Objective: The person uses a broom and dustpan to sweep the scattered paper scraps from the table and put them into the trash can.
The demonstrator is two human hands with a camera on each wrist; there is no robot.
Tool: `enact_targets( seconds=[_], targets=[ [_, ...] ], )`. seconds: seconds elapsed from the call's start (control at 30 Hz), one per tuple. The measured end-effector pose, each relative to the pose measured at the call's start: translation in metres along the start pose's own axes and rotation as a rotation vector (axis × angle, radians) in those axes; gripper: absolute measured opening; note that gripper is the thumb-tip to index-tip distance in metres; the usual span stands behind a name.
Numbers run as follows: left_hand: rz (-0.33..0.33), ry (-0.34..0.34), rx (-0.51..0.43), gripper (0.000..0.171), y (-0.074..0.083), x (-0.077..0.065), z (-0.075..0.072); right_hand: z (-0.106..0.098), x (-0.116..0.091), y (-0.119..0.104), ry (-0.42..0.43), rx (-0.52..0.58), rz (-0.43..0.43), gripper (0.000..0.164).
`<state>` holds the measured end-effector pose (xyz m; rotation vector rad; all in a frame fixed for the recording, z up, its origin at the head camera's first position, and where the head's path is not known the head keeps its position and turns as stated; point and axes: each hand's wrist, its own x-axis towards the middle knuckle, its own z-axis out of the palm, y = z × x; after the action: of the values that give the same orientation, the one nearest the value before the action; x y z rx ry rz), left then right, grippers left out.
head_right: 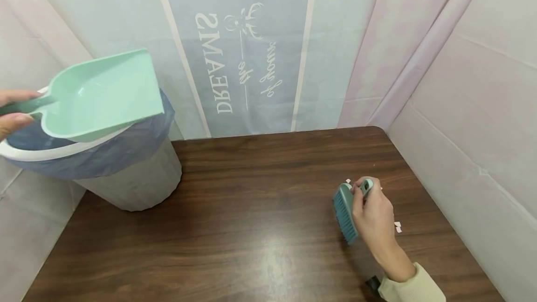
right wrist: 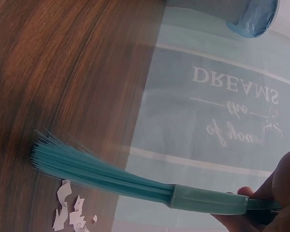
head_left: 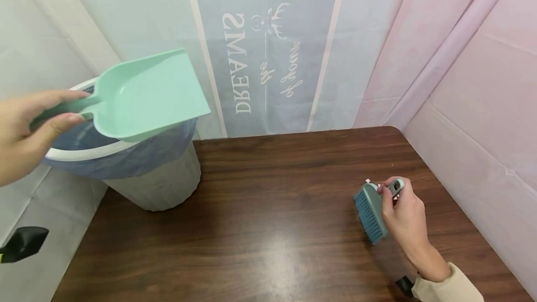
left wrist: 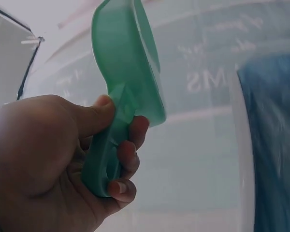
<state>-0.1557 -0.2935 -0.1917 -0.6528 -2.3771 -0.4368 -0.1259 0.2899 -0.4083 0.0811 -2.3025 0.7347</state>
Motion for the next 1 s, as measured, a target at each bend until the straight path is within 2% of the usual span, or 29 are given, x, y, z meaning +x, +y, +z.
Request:
enact_targets(
  seconds=[0.13,0.27,0.4,0.53,0.6,0.77,0.87,1.0],
  targets=[
    [0.028,-0.089,0.066,0.036,0.025,0.002,0.002,0.0,0.0,0.0,0.0,-0.001,0.002,0.016],
    [0.064,-0.159,0.041,0.036,0.044,0.003,0.01,0.0,-0.001,0.0,-0.006,-0.005,0.002,0.017],
    [0.122,-0.167,0.01,0.037,0.057,0.001,0.024,0.0,-0.001,0.001,-0.011,-0.01,0.008,0.017],
    [0.151,-0.178,-0.047,0.038,0.073,-0.004,0.038,0.001,-0.001,0.002,-0.01,-0.013,0.016,0.017],
    [0.14,-0.209,-0.098,0.037,0.083,-0.006,0.046,0.001,-0.001,0.001,-0.009,-0.012,0.015,0.016],
    [0.062,-0.286,-0.175,0.034,0.103,-0.016,0.068,0.001,0.0,0.0,0.0,-0.01,0.0,0.017],
    [0.007,-0.332,-0.199,0.032,0.109,-0.024,0.082,0.001,0.0,-0.001,0.007,-0.007,-0.015,0.018],
    [-0.029,-0.367,-0.226,0.03,0.111,-0.034,0.102,0.001,-0.001,-0.003,0.011,-0.002,-0.018,0.018]
  ],
)
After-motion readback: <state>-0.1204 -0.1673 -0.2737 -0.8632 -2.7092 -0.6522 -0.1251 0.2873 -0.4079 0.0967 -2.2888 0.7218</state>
